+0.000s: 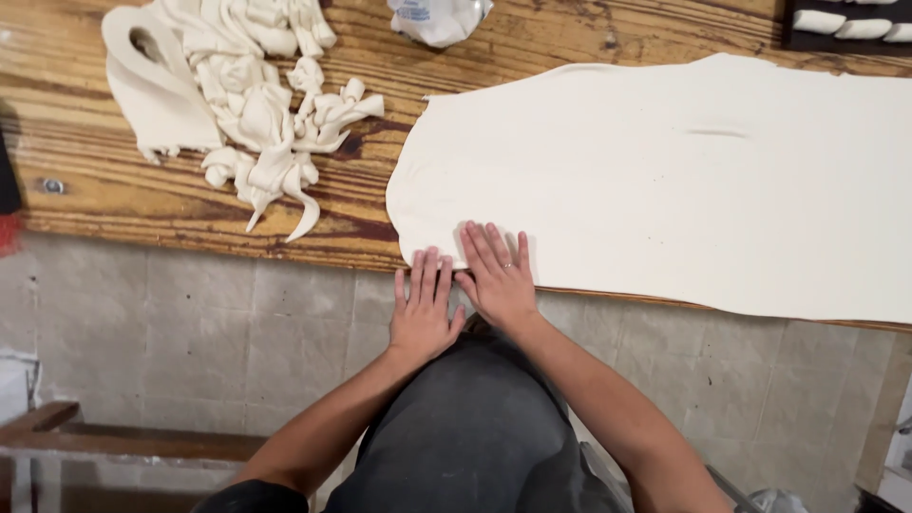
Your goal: Smoothing out a large sheet of dough, cutting it into small pieces with a knife, and arranging the pieces on a baking tray.
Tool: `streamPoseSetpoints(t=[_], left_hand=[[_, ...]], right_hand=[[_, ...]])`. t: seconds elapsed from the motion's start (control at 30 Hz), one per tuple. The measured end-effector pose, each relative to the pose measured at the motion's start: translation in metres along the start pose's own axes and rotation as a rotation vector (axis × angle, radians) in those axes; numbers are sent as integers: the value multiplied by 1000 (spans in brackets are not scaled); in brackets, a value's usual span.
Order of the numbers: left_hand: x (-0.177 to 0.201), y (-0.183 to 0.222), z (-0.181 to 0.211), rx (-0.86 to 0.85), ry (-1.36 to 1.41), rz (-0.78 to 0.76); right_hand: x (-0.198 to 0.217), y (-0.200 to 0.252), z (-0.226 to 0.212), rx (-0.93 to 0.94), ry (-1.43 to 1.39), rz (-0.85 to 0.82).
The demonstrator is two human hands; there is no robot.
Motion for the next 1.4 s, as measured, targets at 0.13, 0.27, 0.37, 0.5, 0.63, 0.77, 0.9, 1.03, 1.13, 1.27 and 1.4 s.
streamPoseSetpoints(t=[0.13,0.27,0.37,0.5,0.63,0.77,0.9,1.03,1.13,1.27,1.4], left_hand=[[-8,-42,-19,13,-30,7],[0,-63,-27,-34,109,-64],[-7,-39,-15,-126,126,-128],[-19,-27,-8,-107,126,-182],[-11,-73,-25,-149,113,-188],[-7,-79,-32,-316,67,-164],[-5,-68,-31,-369,10,-133],[-8,-67,-20,-294,14,-214],[-22,-73,0,-157,77,-290],[-38,-69,75,-373,147,-252],[-53,-88,119,-357,87,-179]], right_hand=[[20,-47,30,-165,-63,-278],[15,-40,56,-174,-74,-208],[12,10,54,-53,-46,-22],[-11,36,61,94,-99,11],[12,-9,100,49,-19,14],[7,6,125,30,-62,20],[12,57,108,156,2,129],[23,13,158,66,51,117],[21,30,188,-135,-5,91],[5,86,170,-18,-65,54],[17,45,232,-167,-73,-17]])
Point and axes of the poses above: each hand's wrist, its own y-axis away from the middle knuckle, its own x-axis out of the back of the hand, z = x × y, the point moved 7 cm from there along -y, towards the middle knuckle, and after that the axes turned 4 degrees about -x, right-handed, at the moved point
